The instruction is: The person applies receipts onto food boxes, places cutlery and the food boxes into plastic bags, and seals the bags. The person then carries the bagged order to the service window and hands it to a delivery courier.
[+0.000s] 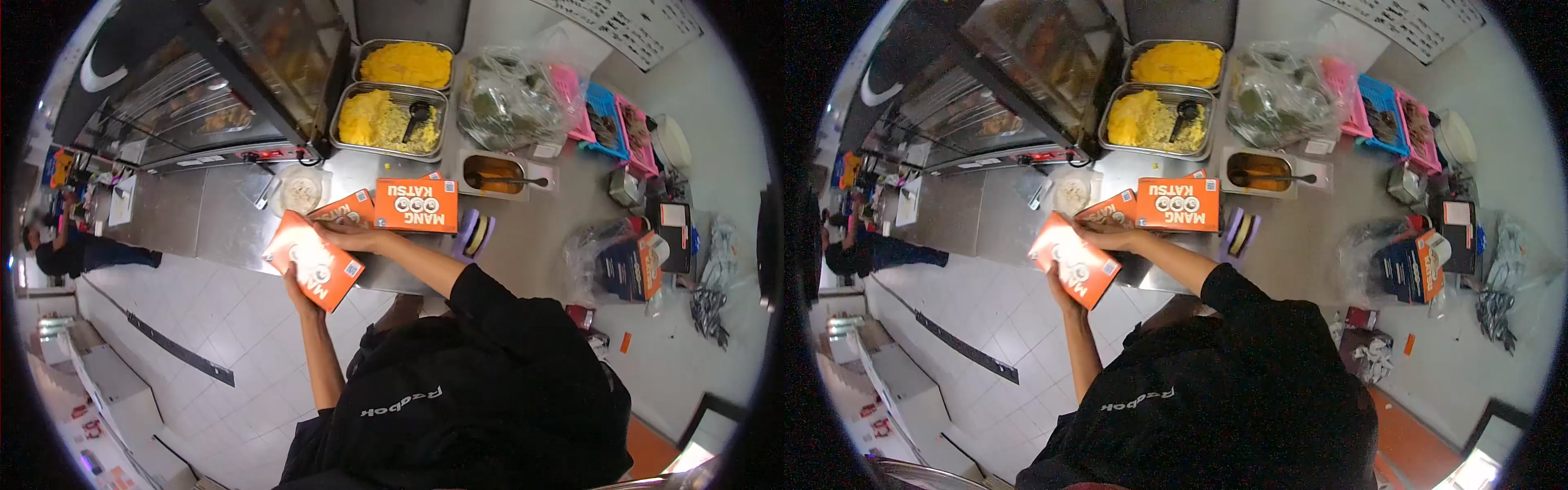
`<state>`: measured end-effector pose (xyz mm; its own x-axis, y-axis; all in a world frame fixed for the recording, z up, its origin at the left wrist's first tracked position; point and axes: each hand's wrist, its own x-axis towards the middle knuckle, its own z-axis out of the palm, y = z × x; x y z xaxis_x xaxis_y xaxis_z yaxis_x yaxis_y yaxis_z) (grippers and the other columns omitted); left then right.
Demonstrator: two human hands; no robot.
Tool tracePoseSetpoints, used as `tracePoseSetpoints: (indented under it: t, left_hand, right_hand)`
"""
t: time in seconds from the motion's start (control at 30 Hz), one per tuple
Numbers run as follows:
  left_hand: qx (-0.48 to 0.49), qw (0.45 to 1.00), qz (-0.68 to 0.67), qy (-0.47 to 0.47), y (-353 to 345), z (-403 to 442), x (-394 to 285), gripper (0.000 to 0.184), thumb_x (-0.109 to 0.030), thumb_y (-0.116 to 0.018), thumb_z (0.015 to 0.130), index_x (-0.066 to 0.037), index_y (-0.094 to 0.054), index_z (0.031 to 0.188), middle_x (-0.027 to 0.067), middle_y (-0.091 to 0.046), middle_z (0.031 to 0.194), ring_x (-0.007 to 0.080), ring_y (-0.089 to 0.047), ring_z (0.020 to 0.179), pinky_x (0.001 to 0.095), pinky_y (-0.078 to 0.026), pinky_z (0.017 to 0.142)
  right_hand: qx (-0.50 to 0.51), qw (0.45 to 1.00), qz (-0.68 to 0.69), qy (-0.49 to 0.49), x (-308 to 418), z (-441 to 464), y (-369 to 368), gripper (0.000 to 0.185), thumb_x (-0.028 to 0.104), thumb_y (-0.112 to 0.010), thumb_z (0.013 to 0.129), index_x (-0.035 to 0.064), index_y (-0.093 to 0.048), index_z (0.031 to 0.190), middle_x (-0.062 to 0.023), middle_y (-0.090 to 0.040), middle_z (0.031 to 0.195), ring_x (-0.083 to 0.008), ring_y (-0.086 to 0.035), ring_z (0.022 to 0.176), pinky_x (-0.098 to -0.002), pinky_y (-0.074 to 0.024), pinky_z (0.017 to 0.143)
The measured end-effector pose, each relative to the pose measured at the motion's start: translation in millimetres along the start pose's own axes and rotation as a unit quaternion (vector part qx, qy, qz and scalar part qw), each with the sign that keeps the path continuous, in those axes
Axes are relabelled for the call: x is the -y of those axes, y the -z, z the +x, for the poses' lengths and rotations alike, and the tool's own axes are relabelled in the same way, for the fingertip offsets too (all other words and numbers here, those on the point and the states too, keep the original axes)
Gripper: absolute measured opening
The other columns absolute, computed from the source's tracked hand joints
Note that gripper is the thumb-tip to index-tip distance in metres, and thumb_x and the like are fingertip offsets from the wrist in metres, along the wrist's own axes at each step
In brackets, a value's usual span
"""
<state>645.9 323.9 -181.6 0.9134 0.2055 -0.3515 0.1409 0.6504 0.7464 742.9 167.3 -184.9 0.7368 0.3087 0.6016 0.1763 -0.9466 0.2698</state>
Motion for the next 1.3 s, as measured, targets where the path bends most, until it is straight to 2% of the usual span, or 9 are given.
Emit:
tracePoseSetpoints:
  t: [0.03, 0.07, 0.33, 0.4, 0.6, 0.8, 1.07, 1.17, 1.3]
  left_hand:
    - [0.035, 0.999, -0.017, -0.009, 8.6, -2.6, -2.0, 0.056, -0.038, -0.047, 0.086, 0.000, -0.038, 0.127, 0.0155, -0.052, 0.120, 0.0268, -0.056, 0.105, 0.0395, -0.047, 0.088]
    - [0.063, 0.997, -0.047, 0.008, -7.2, -17.5, -13.9, 0.056, -0.039, -0.046, 0.086, -0.001, -0.040, 0.126, 0.0152, -0.053, 0.119, 0.0265, -0.056, 0.104, 0.0390, -0.047, 0.089]
    - [0.205, 0.941, 0.186, 0.197, -12.3, -83.8, 42.3, 0.067, -0.047, -0.053, 0.081, 0.000, -0.040, 0.126, 0.0151, -0.055, 0.117, 0.0272, -0.058, 0.102, 0.0395, -0.047, 0.090]
    - [0.192, 0.919, 0.151, 0.311, -38.9, -106.3, 65.0, 0.067, -0.030, -0.065, 0.078, -0.002, -0.033, 0.130, 0.0143, -0.053, 0.118, 0.0269, -0.056, 0.104, 0.0409, -0.050, 0.086]
    - [0.335, 0.785, 0.366, 0.371, -146.4, -158.1, 97.2, 0.066, -0.027, -0.060, 0.083, -0.003, -0.029, 0.135, 0.0139, -0.047, 0.125, 0.0254, -0.047, 0.117, 0.0367, -0.042, 0.095]
    - [0.624, 0.669, 0.340, 0.219, -217.7, -214.1, 238.9, 0.099, -0.023, -0.064, 0.082, -0.007, 0.013, 0.142, 0.0181, -0.008, 0.146, 0.0274, -0.022, 0.132, 0.0396, -0.028, 0.105]
    - [0.481, 0.758, 0.201, 0.392, -271.7, -276.3, 411.3, 0.098, -0.030, -0.064, 0.080, -0.013, 0.009, 0.143, 0.0177, -0.020, 0.142, 0.0282, -0.026, 0.131, 0.0411, -0.026, 0.105]
    - [0.405, 0.778, 0.216, 0.429, -283.5, -261.5, 439.6, 0.078, -0.040, -0.059, 0.080, -0.011, -0.017, 0.138, 0.0125, -0.042, 0.128, 0.0258, -0.040, 0.122, 0.0394, -0.034, 0.100]
    - [0.322, 0.790, 0.246, 0.461, -309.8, -246.9, 461.8, 0.066, -0.050, -0.055, 0.079, -0.011, -0.038, 0.129, 0.0083, -0.052, 0.118, 0.0236, -0.050, 0.110, 0.0409, -0.038, 0.095]
  right_hand:
    - [0.273, 0.883, 0.379, -0.052, -8.7, -2.4, 23.5, 0.079, 0.071, -0.025, 0.084, 0.0198, -0.016, 0.144, -0.0096, -0.026, 0.146, -0.0345, -0.010, 0.136, -0.0450, -0.0095, 0.110]
    - [0.475, 0.559, 0.673, -0.096, -20.4, 0.8, 53.5, 0.080, 0.073, -0.024, 0.082, 0.0227, -0.018, 0.144, -0.0087, -0.027, 0.146, -0.0367, -0.007, 0.137, -0.0460, -0.0064, 0.109]
    - [0.260, 0.572, 0.752, -0.202, -107.0, -149.0, 117.3, 0.094, 0.064, -0.044, 0.083, 0.0057, -0.002, 0.144, -0.0257, -0.016, 0.142, -0.0382, -0.020, 0.129, -0.0463, -0.0152, 0.107]
    - [0.241, 0.584, 0.724, -0.276, -128.7, -194.6, 140.9, 0.103, 0.069, -0.047, 0.078, 0.0047, 0.000, 0.143, -0.0300, -0.021, 0.139, -0.0428, -0.025, 0.125, -0.0495, -0.0186, 0.106]
    - [0.149, 0.575, 0.675, -0.437, -163.6, -291.3, 207.3, 0.107, 0.059, -0.060, 0.077, 0.0067, 0.006, 0.143, -0.0253, -0.014, 0.144, -0.0386, -0.015, 0.133, -0.0490, -0.0152, 0.108]
    - [-0.027, 0.330, 0.694, -0.639, -249.6, -396.9, 265.7, 0.107, 0.022, -0.074, 0.066, 0.0078, -0.003, 0.144, -0.0193, -0.019, 0.145, -0.0308, -0.024, 0.133, -0.0418, -0.0197, 0.109]
    - [0.099, 0.392, 0.642, -0.652, -415.0, -484.5, 261.0, 0.096, 0.037, -0.069, 0.070, 0.0042, -0.016, 0.143, -0.0160, -0.025, 0.144, -0.0262, -0.024, 0.134, -0.0380, -0.0197, 0.108]
    - [0.131, 0.355, 0.670, -0.639, -431.7, -520.6, 197.4, 0.085, 0.052, -0.057, 0.080, 0.0037, -0.023, 0.141, -0.0122, -0.027, 0.144, -0.0251, -0.025, 0.133, -0.0375, -0.0197, 0.107]
    - [-0.109, 0.316, 0.652, -0.681, -422.1, -505.7, 187.8, 0.074, 0.058, -0.047, 0.086, 0.0025, -0.036, 0.134, -0.0046, -0.043, 0.133, -0.0188, -0.038, 0.122, -0.0360, -0.0257, 0.103]
